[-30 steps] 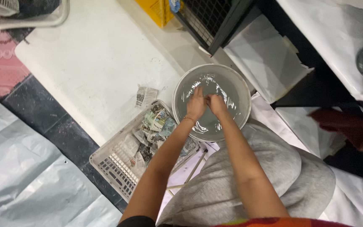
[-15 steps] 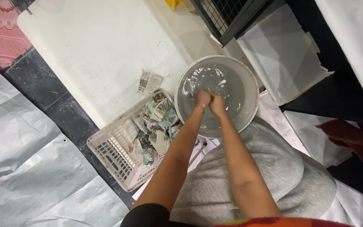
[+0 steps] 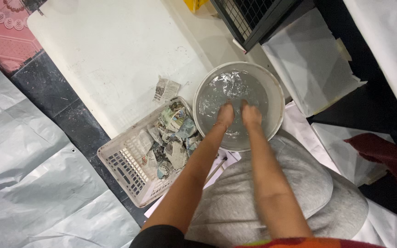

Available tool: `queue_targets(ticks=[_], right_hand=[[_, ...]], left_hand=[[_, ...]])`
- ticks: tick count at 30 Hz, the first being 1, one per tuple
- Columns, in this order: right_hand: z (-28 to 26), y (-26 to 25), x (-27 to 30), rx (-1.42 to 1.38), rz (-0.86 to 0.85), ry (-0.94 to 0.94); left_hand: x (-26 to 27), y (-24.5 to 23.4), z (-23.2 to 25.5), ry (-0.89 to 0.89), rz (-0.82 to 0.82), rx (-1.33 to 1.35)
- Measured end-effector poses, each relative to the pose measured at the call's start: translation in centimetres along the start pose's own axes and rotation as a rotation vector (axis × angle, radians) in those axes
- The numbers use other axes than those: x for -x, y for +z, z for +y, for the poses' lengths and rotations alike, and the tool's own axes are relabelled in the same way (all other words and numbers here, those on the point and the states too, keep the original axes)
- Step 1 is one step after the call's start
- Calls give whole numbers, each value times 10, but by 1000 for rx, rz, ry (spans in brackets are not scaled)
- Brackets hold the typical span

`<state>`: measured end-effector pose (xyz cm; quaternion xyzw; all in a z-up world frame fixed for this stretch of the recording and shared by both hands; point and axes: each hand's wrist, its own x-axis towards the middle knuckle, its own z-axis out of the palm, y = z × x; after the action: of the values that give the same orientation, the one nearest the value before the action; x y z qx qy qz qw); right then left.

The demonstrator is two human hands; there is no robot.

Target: The person washes a small cup and a glass in a bucket of water, then dries them with a maroon cloth. The person places the dried items on a nearby shelf.

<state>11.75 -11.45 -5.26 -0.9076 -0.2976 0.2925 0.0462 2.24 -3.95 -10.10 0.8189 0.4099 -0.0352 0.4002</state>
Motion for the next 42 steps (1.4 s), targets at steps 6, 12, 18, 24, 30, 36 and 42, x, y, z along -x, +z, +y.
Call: queue_targets(ticks=[6,12,18,24,30,36,42], right_hand=[[8,-7,7,-97,-28,47],[11,7,13,400,69,-355],[2,15,22,-379,28,44],[10,0,12,218,124,-311],[5,5,14,-75,98,-73],[17,5,13,-70,35,-41],[12,17,21,214,-57,-179]], left_hand=[[5,3,0,-213,-129,349],[21,-1,0,24,108,-124],[11,-13,5,-285,-158,339],[17,-4,6,135,97,-271],[18,-4,7,-135,28,-127],[21,-5,7,-149,7,88],[22,0,8,-74,-48,-70]])
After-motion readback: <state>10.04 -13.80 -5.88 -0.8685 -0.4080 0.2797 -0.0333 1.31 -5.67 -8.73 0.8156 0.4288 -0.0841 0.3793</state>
